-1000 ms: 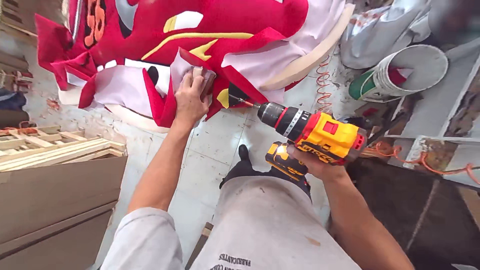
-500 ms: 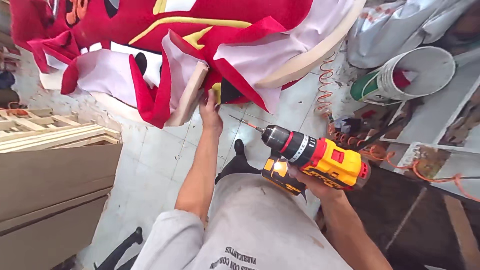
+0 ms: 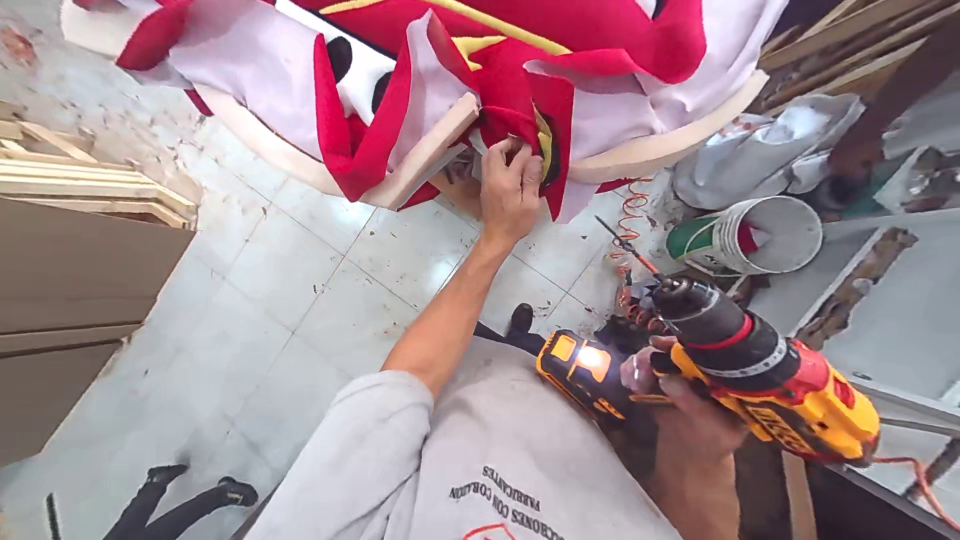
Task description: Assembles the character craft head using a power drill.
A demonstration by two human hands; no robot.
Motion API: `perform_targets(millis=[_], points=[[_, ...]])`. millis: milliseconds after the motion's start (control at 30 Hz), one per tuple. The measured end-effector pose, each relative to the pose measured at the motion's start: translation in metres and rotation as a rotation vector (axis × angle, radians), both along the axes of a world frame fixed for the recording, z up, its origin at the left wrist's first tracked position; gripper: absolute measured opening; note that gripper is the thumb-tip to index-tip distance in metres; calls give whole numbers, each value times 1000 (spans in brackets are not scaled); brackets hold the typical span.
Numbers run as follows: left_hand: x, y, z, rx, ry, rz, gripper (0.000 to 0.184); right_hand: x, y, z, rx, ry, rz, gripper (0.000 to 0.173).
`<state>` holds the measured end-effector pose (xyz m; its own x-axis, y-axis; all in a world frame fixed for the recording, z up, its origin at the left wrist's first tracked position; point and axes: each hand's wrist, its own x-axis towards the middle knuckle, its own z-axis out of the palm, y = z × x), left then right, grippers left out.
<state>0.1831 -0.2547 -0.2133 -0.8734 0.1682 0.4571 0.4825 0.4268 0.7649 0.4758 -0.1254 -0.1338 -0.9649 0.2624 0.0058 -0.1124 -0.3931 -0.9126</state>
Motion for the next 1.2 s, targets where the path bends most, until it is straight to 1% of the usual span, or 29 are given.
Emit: perform_targets(millis=[33, 100, 167, 233, 267, 367, 467, 567, 633, 700, 833, 900, 1000, 1100, 1167, 1200], points=[[0, -12, 7, -67, 24, 15, 40, -1, -2, 0, -3, -1, -2, 32], [-5, -43, 24, -314, 150, 101, 30, -2, -3, -1, 0, -4, -10, 31], [-23, -75, 39, -568, 227, 160, 30, -3, -5, -3, 0, 6, -12, 29], [-47, -99, 49, -716, 131, 88, 34, -6, -7, -4, -10, -9, -5, 28], [-59, -106, 54, -736, 87, 39, 34, -11, -7, -4, -10, -14, -2, 26], [-89, -120, 62, -653, 60, -101, 28, -29, -10, -1, 29, -54, -13, 23], [-108, -133, 59, -576, 16, -213, 26, -54, -9, 8, 156, -84, -13, 19], [-118, -136, 54, -472, -50, -228, 23, -85, -3, 19, 299, -120, 1, 12], [-126, -141, 53, -430, -80, -216, 24, -109, 1, 31, 382, -163, 19, 11], [-127, -145, 51, -440, -57, -230, 27, -131, 3, 42, 458, -197, 40, 14], [-111, -149, 54, -629, 4, -253, 46, -158, 6, 48, 510, -186, 62, 21], [-107, -147, 50, -660, 12, -231, 45, -161, 4, 45, 508, -195, 64, 19], [-114, -149, 47, -639, 31, -247, 43, -166, 0, 41, 522, -223, 45, 15], [-130, -155, 54, -566, -28, -338, 41, -172, -4, 41, 563, -266, 37, 20], [-134, -156, 54, -547, -51, -330, 38, -179, -6, 41, 584, -255, 50, 24], [-134, -157, 52, -565, -65, -294, 38, -182, -6, 40, 594, -237, 60, 26]])
